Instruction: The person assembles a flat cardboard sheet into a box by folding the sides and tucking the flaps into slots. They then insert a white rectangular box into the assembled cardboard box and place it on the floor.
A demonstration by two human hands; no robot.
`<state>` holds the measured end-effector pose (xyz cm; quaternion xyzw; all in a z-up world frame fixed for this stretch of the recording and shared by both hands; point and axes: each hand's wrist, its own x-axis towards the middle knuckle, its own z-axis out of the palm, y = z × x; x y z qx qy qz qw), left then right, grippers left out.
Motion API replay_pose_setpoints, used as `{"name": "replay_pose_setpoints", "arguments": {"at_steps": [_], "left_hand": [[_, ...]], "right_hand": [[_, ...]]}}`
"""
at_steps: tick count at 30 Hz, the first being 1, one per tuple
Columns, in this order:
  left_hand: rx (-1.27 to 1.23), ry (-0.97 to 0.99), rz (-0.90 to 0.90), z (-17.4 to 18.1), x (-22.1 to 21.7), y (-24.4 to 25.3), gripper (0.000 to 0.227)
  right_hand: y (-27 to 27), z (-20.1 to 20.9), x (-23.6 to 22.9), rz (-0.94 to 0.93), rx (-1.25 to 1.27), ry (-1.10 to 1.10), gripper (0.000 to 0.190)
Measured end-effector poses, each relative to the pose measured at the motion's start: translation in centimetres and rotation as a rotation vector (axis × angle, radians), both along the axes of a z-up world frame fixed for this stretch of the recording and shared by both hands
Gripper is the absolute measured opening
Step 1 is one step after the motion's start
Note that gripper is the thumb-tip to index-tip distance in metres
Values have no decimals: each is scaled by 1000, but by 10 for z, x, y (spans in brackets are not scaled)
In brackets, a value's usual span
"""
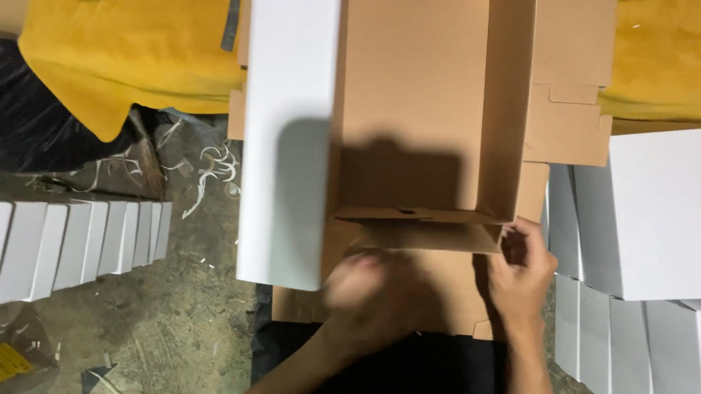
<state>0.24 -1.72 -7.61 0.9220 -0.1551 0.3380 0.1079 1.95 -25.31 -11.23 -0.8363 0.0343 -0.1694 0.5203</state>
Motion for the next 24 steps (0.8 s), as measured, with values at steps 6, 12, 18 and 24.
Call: {"name": "replay_pose_setpoints", "arguments": {"at_steps": [6, 12, 18, 24], "left_hand": [[-168, 173, -497, 77, 51, -45, 26], [-80, 408, -651, 42, 70, -53, 55], [-88, 405, -637, 47, 62, -50, 29], [-40, 316, -662, 45, 48, -39, 23]], "right_hand": [[9, 11, -13, 29, -134, -234, 28], [3, -30, -17, 11, 15, -538, 15], [12, 3, -8, 101, -96, -552, 7], [-3, 37, -3, 277, -427, -378, 32]]}}
